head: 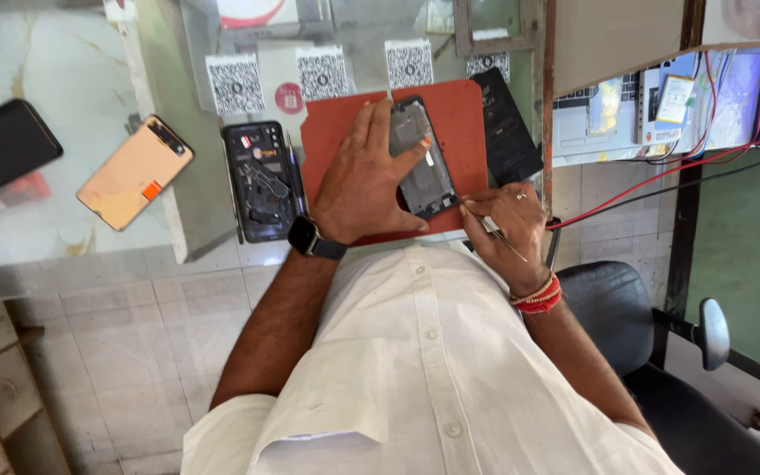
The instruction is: The person pries open a smartphone on a red mat, using a thin metal tool to work around the edge of the phone's back cover while holding the phone steady with the other hand. They reposition the phone and continue prying along its edges, with other disassembled phones and parts on the counter.
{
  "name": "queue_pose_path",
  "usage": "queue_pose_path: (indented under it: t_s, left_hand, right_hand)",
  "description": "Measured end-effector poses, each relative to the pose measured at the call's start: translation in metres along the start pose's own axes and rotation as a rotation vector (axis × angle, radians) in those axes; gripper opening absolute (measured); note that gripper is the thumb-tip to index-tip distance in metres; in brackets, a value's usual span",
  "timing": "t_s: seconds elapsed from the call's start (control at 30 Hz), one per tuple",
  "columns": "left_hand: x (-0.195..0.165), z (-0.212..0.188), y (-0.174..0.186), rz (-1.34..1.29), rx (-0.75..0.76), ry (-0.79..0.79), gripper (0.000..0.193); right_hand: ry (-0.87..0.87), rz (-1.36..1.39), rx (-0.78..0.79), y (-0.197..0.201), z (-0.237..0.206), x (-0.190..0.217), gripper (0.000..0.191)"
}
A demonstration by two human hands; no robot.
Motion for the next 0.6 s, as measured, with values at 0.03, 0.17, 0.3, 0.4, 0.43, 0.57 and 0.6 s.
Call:
queue_pose_path:
  t_s: [0.03,0.17,0.3,0.4,0.43,0.57,0.6]
  left_hand:
    - [0.000,-0.001,-0.001,-0.001,0.001,0.003,0.100]
    - [0.004,0.000,-0.006,0.023,0.022,0.014,0.100]
    - [0.002,0.001,-0.004,0.049,0.000,-0.028,0.101]
    - [0.000,0.003,-0.004,0.065,0.019,-0.036,0.101]
    - [-0.001,0.005,-0.003,0.075,0.017,-0.041,0.102]
    - [-0.003,0.006,-0.005,0.077,0.041,-0.037,0.103]
    - [-0.002,0.007,-0.005,0.075,0.044,-0.036,0.103]
  right_hand:
    - [-0.013,0.030,-0.011,0.001,-0.002,-0.002,0.012]
    - [-0.135,0.208,-0.075,-0.005,-0.004,-0.018,0.011]
    - [-0.241,0.249,-0.089,-0.012,-0.009,-0.023,0.009]
    - [-0.215,0.172,-0.144,-0.008,-0.012,-0.014,0.010]
    - [-0.225,0.154,-0.154,-0.008,-0.013,-0.013,0.009]
    - [-0.310,0.129,-0.165,-0.011,-0.016,-0.014,0.009]
    - [-0.328,0.131,-0.169,-0.013,-0.018,-0.014,0.008]
Point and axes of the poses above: each hand's wrist, its own z-axis towards the middle knuckle, its own y-axis out of the back of the hand, x = y × z, the point moved 9 cm from there along z, towards the middle knuckle, and after that the axes turned 9 degrees about -z, right-handed, at the moved point
